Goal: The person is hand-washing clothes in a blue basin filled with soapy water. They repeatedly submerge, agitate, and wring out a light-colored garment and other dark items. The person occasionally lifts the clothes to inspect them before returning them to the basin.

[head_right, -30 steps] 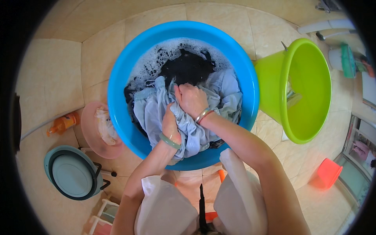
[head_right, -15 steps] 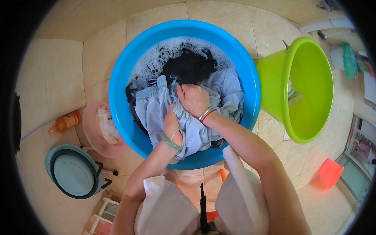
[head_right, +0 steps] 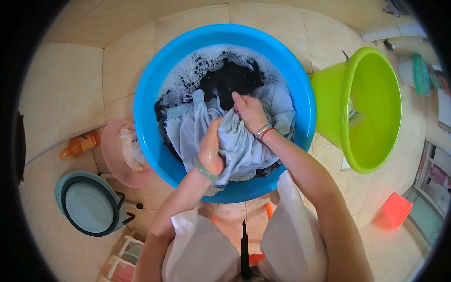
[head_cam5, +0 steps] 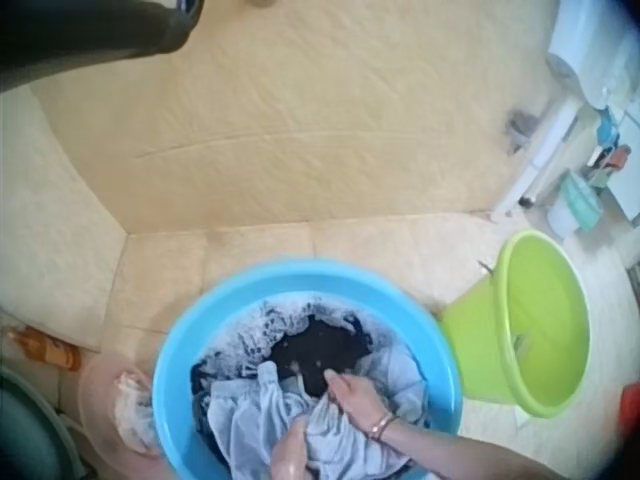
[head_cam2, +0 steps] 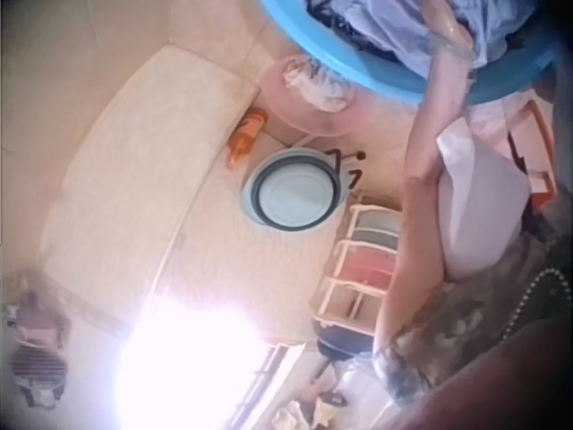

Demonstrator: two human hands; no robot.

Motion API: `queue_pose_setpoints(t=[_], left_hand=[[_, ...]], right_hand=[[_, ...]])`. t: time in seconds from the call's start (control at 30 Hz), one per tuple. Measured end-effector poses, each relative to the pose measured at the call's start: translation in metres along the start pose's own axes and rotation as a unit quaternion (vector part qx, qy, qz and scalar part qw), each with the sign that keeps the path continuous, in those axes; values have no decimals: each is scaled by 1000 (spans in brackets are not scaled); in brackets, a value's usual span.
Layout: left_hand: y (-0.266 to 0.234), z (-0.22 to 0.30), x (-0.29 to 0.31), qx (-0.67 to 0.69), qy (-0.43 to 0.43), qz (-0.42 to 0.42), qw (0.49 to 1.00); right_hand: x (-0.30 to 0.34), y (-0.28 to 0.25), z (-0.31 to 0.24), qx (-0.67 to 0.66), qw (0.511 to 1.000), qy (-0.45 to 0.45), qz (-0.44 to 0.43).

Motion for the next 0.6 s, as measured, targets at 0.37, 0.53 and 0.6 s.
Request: queue_pose_setpoints(t=[0.37, 0.53, 0.6], left_hand=[[-25, 30, -31, 160, -20, -296, 941], [-27, 7, -2, -88, 239, -18, 967], [-4, 6, 10, 4, 120, 5, 993]], right_hand=[[160, 49, -73, 145, 842, -518, 30], [119, 51, -68, 121, 845, -508, 115], [67, 37, -50, 163, 870, -444, 137]])
Point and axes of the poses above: each hand's wrist, its own x-axis away from the middle knuckle, its own y-axis out of the palm, z = x × y, the point moved 3 cm from there along -x, towards the middle knuckle, and after that the axes turned 11 degrees about y, right-handed, at the moved point
